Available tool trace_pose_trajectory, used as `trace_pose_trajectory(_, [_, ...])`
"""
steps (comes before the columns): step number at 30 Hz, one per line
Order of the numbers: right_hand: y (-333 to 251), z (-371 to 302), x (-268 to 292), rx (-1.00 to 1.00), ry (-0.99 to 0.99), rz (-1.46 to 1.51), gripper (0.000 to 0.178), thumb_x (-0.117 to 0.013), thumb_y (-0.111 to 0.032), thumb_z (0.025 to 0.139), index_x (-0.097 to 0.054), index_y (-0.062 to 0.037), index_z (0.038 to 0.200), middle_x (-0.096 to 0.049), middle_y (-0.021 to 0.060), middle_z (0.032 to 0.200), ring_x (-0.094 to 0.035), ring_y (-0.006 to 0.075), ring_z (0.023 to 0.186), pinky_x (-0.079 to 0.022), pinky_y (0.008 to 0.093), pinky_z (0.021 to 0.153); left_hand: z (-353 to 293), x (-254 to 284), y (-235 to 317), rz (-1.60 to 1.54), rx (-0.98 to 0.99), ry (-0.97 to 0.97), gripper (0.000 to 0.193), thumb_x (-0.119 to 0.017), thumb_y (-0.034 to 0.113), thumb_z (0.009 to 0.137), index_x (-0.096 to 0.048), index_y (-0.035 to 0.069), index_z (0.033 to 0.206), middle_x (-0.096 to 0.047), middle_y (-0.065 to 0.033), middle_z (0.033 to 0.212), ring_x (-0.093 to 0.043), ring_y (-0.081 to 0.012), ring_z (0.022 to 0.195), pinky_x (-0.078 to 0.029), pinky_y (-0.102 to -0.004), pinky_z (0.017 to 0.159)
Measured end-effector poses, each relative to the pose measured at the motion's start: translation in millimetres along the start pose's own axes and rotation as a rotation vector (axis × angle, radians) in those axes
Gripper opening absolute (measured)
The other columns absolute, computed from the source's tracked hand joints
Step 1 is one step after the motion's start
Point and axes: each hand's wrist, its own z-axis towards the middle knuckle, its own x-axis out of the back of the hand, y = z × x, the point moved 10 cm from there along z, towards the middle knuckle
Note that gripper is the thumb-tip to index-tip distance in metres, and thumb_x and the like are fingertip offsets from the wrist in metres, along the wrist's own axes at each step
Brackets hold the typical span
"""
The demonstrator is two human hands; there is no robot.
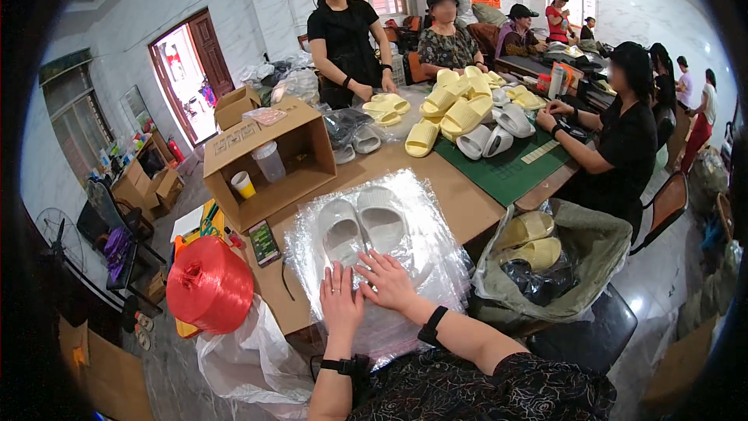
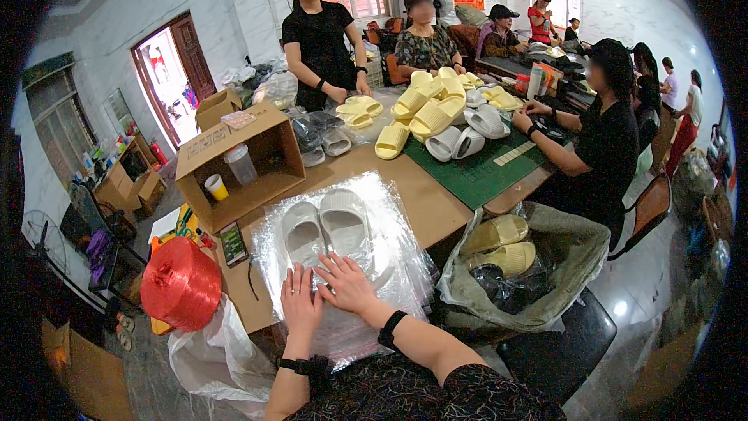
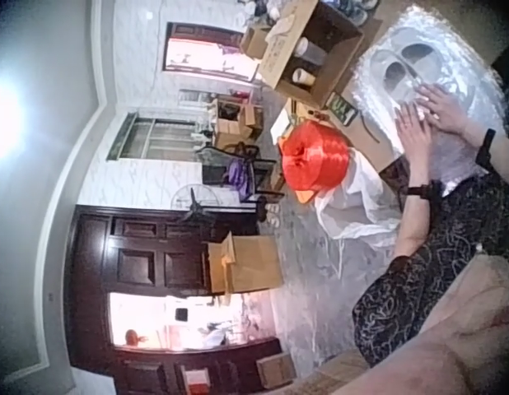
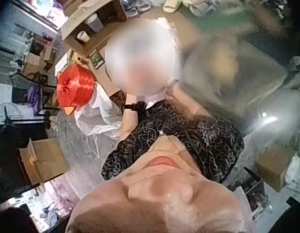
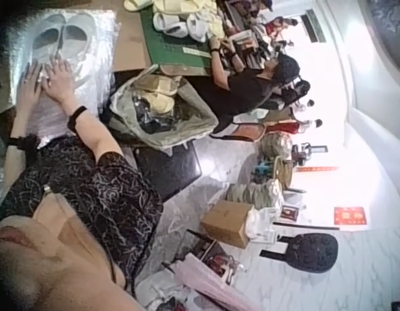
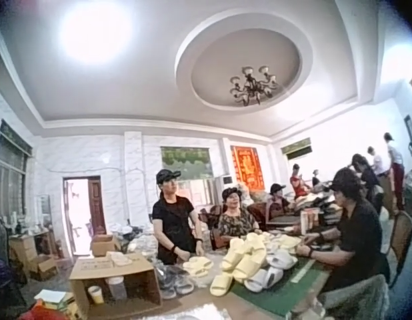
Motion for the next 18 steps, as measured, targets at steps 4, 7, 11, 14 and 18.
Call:
trace_pose_trajectory(4, [-0.3, -2.3, 1.9, 0.004, 0.0, -0.005, 0.042, -0.058, -0.035, 0.094, -0.065, -0.0109, 0.127, -0.05, 0.0103, 0.148, -0.044, 0.032, 0.138, -0.035, 0.0469, 0.112, 0.0, 1.6, 2.3, -0.014, 0.007, 0.001, 0.055, -0.059, 0.029, 0.092, -0.05, 0.009, 0.143, -0.038, -0.015, 0.157, -0.034, -0.0381, 0.144, -0.026, -0.0519, 0.117])
trace_pose_trajectory(7, [0.5, -1.4, 2.4, 0.005, -0.004, -0.02, 0.042, -0.058, -0.035, 0.094, -0.065, -0.0103, 0.127, -0.051, 0.0104, 0.148, -0.044, 0.0324, 0.137, -0.036, 0.0473, 0.112, 0.9, 4.1, 5.0, -0.027, 0.01, -0.001, 0.055, -0.059, 0.028, 0.092, -0.05, 0.008, 0.143, -0.038, -0.015, 0.156, -0.034, -0.0385, 0.144, -0.026, -0.0521, 0.117])
trace_pose_trajectory(11, [1.0, -0.6, 3.7, 0.0, -0.005, 0.004, 0.041, -0.058, -0.033, 0.094, -0.064, -0.0093, 0.127, -0.051, 0.0109, 0.147, -0.045, 0.0329, 0.137, -0.035, 0.0475, 0.112, 0.8, 6.6, 6.1, -0.045, 0.009, 0.015, 0.055, -0.06, 0.026, 0.091, -0.05, 0.009, 0.142, -0.038, -0.0147, 0.156, -0.033, -0.0383, 0.144, -0.026, -0.0521, 0.117])
trace_pose_trajectory(14, [-1.9, 0.7, 5.0, -0.006, 0.009, 0.036, 0.042, -0.058, -0.032, 0.094, -0.064, -0.0087, 0.127, -0.052, 0.0117, 0.146, -0.045, 0.0326, 0.137, -0.035, 0.0476, 0.112, -0.6, 4.1, 1.0, -0.028, 0.004, 0.032, 0.055, -0.061, 0.025, 0.09, -0.05, 0.01, 0.142, -0.037, -0.0132, 0.157, -0.033, -0.0371, 0.145, -0.026, -0.0516, 0.117])
trace_pose_trajectory(18, [0.2, 0.9, 3.5, -0.009, 0.01, -0.008, 0.041, -0.06, -0.032, 0.092, -0.064, -0.014, 0.128, -0.05, 0.0094, 0.149, -0.047, 0.0313, 0.136, -0.036, 0.0471, 0.111, 2.6, 4.0, 0.5, -0.017, 0.006, 0.032, 0.055, -0.06, 0.027, 0.09, -0.05, 0.01, 0.142, -0.038, -0.0121, 0.157, -0.033, -0.0365, 0.145, -0.027, -0.0514, 0.117])
